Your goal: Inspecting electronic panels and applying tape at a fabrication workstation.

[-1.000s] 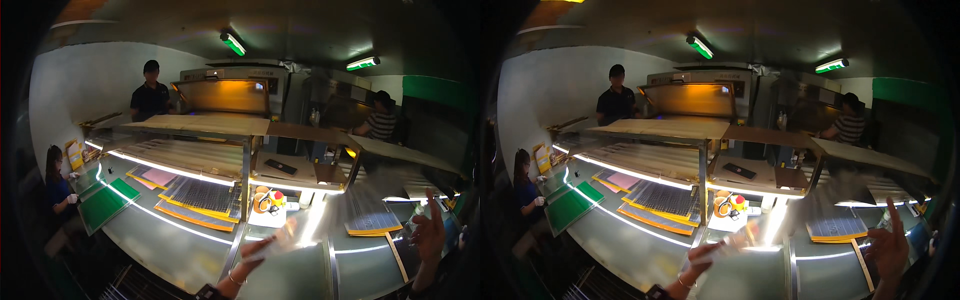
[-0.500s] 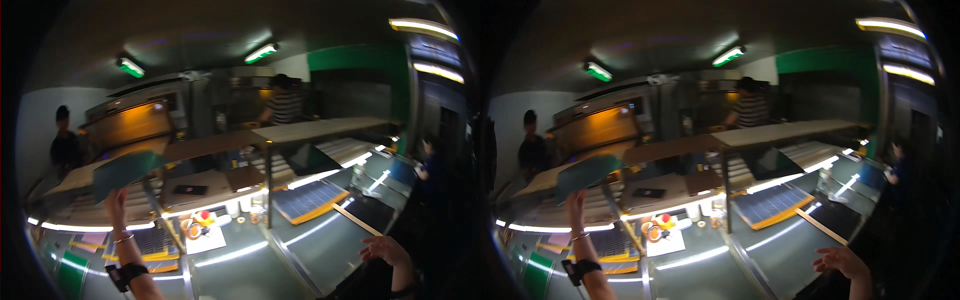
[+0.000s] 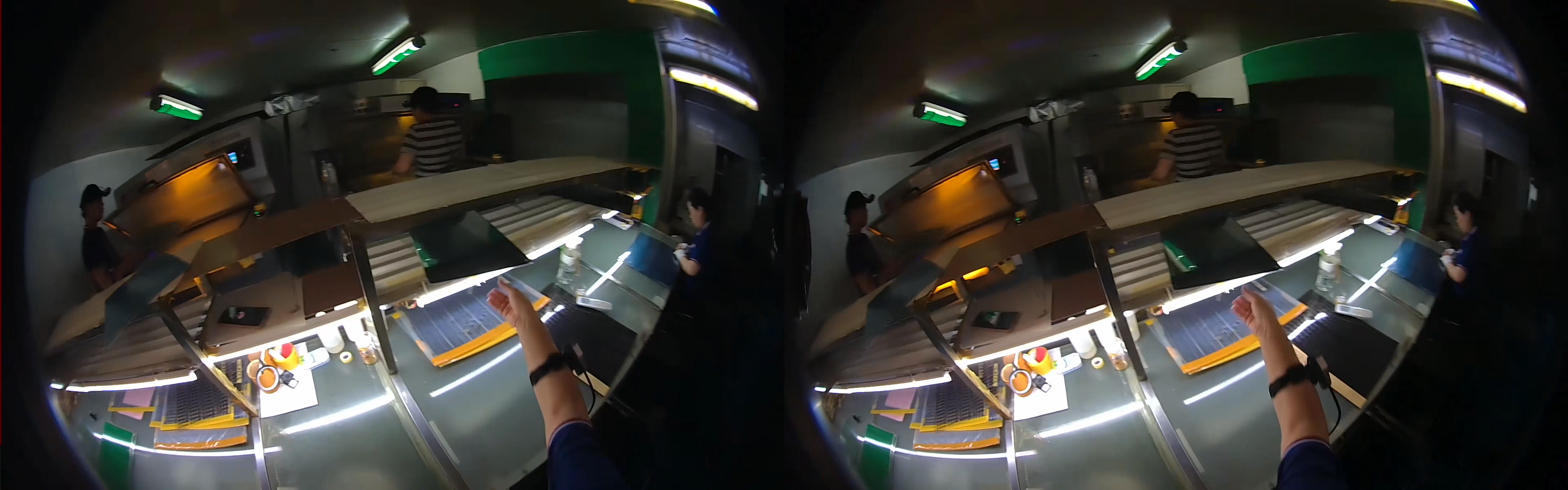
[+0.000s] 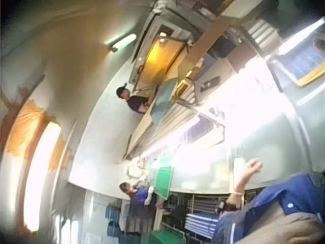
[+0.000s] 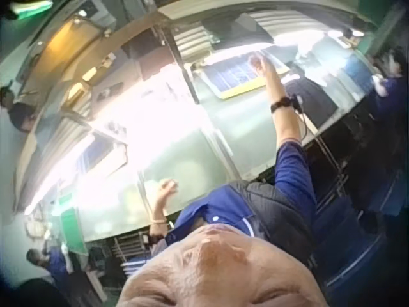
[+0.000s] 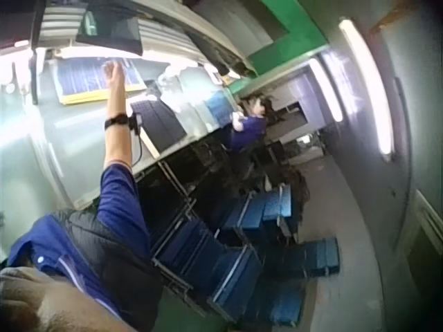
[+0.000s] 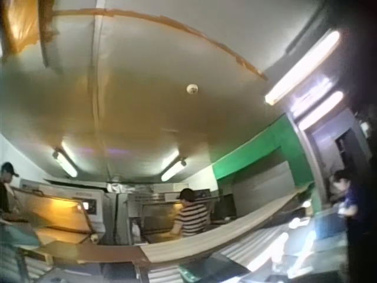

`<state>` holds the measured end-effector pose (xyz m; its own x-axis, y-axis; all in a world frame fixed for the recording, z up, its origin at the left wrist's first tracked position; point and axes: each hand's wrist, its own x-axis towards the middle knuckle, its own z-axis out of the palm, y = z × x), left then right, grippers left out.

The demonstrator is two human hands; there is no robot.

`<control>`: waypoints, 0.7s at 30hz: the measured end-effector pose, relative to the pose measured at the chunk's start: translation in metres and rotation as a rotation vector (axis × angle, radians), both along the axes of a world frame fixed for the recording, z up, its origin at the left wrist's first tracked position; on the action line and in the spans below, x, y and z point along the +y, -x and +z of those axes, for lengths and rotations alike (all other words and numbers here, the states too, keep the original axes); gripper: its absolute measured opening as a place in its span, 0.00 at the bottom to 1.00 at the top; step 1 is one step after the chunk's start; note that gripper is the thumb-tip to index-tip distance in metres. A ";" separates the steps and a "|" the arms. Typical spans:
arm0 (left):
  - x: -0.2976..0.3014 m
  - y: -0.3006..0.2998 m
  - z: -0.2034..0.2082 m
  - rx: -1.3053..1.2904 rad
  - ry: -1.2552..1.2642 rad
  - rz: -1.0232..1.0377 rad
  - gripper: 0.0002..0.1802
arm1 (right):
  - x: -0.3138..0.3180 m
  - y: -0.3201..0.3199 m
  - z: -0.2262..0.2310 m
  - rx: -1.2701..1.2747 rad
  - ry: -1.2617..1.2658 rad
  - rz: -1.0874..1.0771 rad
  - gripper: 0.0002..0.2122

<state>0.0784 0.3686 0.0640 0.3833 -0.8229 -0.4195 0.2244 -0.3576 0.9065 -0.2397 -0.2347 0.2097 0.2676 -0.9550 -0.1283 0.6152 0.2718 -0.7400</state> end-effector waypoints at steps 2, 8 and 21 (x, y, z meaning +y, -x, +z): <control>0.021 0.046 -0.001 0.063 -0.104 0.055 0.23 | -0.080 -0.016 -0.019 -0.021 -0.102 -0.197 0.14; 0.053 0.116 0.024 0.177 -0.212 0.368 0.23 | -0.123 -0.056 -0.035 -0.314 0.004 -0.203 0.14; -0.086 0.182 -0.002 0.779 0.127 0.093 0.21 | 0.357 0.145 -0.177 -0.119 -0.350 -0.065 0.16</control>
<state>-0.1033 0.2829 0.0617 0.0878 -0.8614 -0.5002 0.8350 -0.2103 0.5086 -0.3852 0.1222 0.0330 0.2403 -0.8744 -0.4216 0.7155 0.4531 -0.5318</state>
